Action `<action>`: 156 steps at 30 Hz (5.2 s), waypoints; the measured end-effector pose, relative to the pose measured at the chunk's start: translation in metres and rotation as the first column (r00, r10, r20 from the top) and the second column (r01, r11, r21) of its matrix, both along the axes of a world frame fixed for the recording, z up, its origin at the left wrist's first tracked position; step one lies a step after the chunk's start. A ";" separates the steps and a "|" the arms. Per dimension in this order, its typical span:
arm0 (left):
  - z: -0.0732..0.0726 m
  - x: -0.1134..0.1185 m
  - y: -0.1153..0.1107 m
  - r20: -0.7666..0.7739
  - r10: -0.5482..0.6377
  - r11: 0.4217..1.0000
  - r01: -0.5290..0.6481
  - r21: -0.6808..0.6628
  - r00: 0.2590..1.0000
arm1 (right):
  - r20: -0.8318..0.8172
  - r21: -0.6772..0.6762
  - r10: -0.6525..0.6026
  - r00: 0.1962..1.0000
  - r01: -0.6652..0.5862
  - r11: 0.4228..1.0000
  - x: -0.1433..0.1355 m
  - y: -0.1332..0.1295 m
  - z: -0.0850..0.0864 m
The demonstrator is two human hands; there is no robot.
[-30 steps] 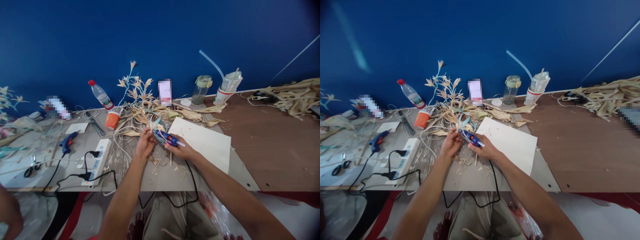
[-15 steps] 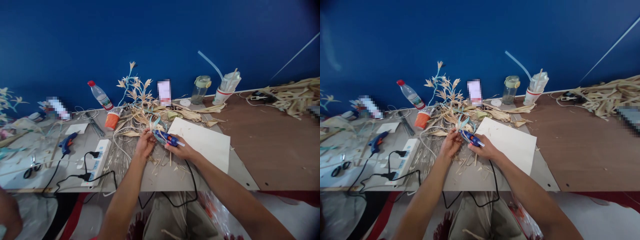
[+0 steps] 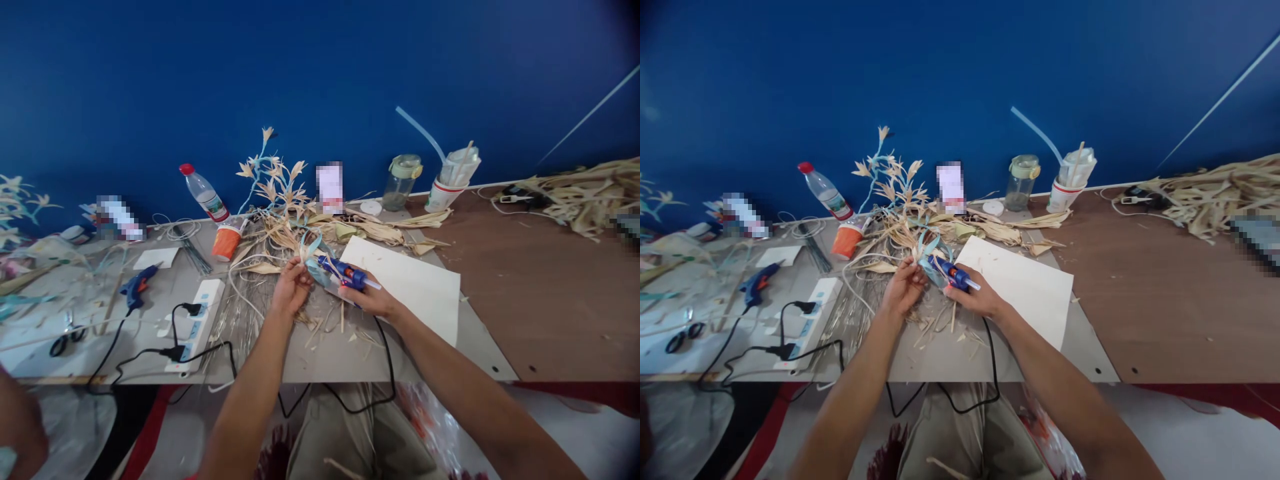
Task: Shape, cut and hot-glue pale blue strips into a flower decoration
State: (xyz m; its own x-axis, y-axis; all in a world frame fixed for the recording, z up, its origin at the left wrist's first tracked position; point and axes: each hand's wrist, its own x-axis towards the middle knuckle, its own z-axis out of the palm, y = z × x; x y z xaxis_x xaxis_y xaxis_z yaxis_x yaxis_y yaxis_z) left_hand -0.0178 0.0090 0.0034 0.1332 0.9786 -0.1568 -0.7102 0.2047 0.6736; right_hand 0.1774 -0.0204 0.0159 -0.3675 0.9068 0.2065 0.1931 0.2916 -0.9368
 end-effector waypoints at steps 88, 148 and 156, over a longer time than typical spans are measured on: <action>-0.004 0.021 -0.012 -0.671 0.388 0.907 -0.133 0.399 0.632 | -0.297 -0.386 -0.536 0.790 0.414 0.825 -0.078 0.026 -0.007; 0.014 0.010 -0.012 -0.001 -0.063 0.997 0.063 -0.038 0.998 | -0.326 -0.493 -0.325 0.888 0.134 0.860 -0.066 0.020 0.006; 0.018 0.009 -0.015 -0.003 -0.096 0.995 0.096 -0.022 0.995 | -0.338 -0.547 -0.298 0.893 0.071 0.834 -0.060 0.020 0.011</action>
State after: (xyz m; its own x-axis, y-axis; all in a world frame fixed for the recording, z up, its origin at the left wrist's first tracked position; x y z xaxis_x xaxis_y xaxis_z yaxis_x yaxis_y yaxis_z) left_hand -0.0086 -0.0055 0.0214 0.2259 0.9575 -0.1791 -0.6841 0.2868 0.6706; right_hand 0.1170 -0.0008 0.0271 -0.1715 0.9617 -0.2136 -0.2240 -0.2492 -0.9422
